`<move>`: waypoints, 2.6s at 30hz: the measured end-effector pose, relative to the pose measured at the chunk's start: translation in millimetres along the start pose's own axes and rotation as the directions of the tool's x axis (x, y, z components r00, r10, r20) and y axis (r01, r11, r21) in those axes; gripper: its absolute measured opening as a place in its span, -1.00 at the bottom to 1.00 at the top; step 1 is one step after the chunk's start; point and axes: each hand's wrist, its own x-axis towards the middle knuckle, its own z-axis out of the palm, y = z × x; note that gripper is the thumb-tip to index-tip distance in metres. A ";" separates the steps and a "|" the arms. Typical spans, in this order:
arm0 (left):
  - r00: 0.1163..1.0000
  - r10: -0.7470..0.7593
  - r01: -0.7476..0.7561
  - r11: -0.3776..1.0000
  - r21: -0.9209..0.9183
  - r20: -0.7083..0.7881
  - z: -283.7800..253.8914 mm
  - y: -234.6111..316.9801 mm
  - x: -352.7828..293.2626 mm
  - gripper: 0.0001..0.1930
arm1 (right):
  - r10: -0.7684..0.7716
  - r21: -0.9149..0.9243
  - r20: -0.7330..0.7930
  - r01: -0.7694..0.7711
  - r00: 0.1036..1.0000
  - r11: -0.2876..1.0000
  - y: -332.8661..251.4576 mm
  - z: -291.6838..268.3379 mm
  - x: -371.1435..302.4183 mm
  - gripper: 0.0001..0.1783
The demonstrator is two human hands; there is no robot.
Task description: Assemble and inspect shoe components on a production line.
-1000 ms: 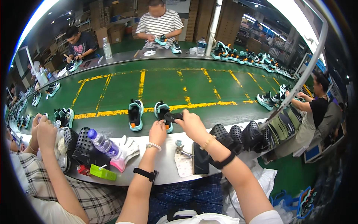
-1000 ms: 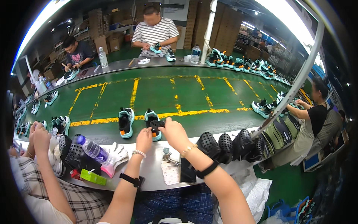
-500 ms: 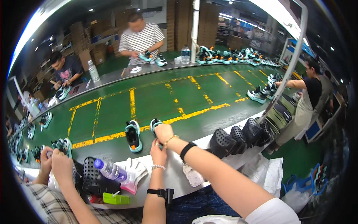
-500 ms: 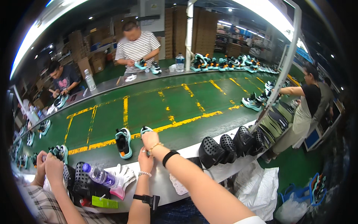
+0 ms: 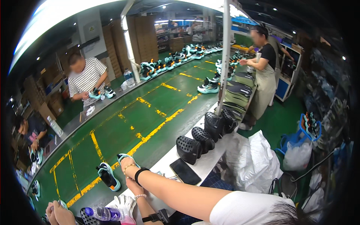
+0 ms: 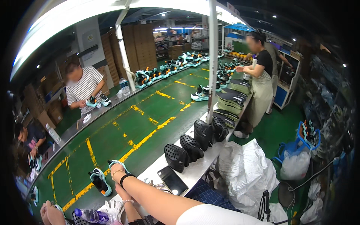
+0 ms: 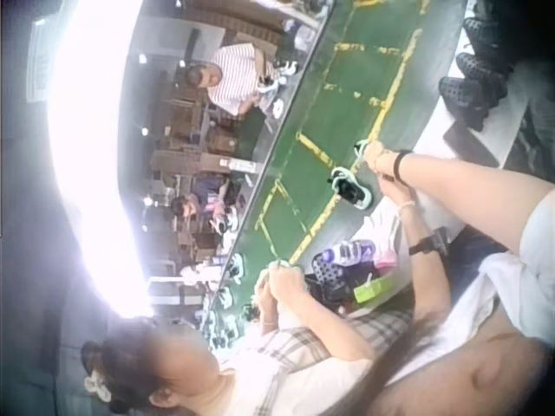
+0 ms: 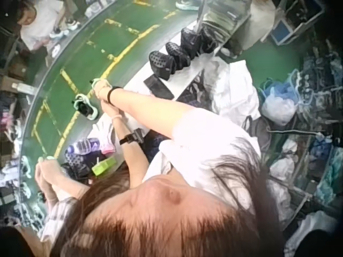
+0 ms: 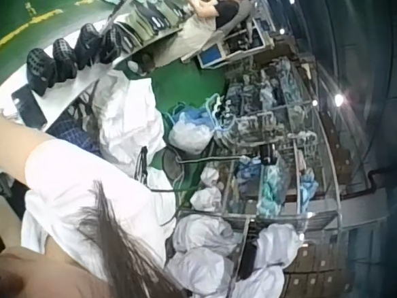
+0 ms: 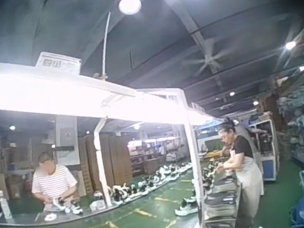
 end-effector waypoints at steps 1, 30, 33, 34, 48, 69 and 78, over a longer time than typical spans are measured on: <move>0.998 0.024 -0.017 0.990 -0.143 0.049 37.7 27.6 -8.1 -0.68 | 0.087 0.043 -0.030 -0.086 0.996 0.995 66.6 -36.8 -12.0 -0.71; 0.995 0.050 -0.089 0.851 0.518 0.089 -131.6 -59.8 128.7 -0.20 | -0.693 0.070 -0.522 0.835 0.497 0.546 3.1 52.0 -378.7 -0.50; 0.943 0.310 -0.198 0.816 0.544 -0.121 -152.4 -51.6 141.6 -0.30 | -0.682 0.324 -0.446 0.814 0.580 0.482 67.2 39.2 -450.1 -0.67; 0.922 0.265 -0.136 0.905 0.402 -0.284 -119.6 -20.3 138.1 -0.55 | -0.545 0.347 -0.553 0.769 0.631 0.538 101.3 40.0 -460.8 -0.69; 0.998 0.054 -0.059 0.969 0.238 0.029 20.1 -9.4 7.8 -0.67 | 0.229 0.513 -0.848 0.634 0.477 0.579 283.8 79.7 -433.6 -0.70; 0.993 -0.014 -0.033 0.921 0.389 0.118 52.7 5.9 4.6 -0.70 | 0.213 0.521 -0.848 0.688 0.485 0.505 310.8 72.9 -438.5 -0.85; 0.993 -0.013 -0.036 0.914 0.403 0.118 49.5 18.7 -0.2 -0.70 | 0.524 0.280 -0.771 0.545 -0.363 0.790 475.5 -76.9 -512.0 -0.84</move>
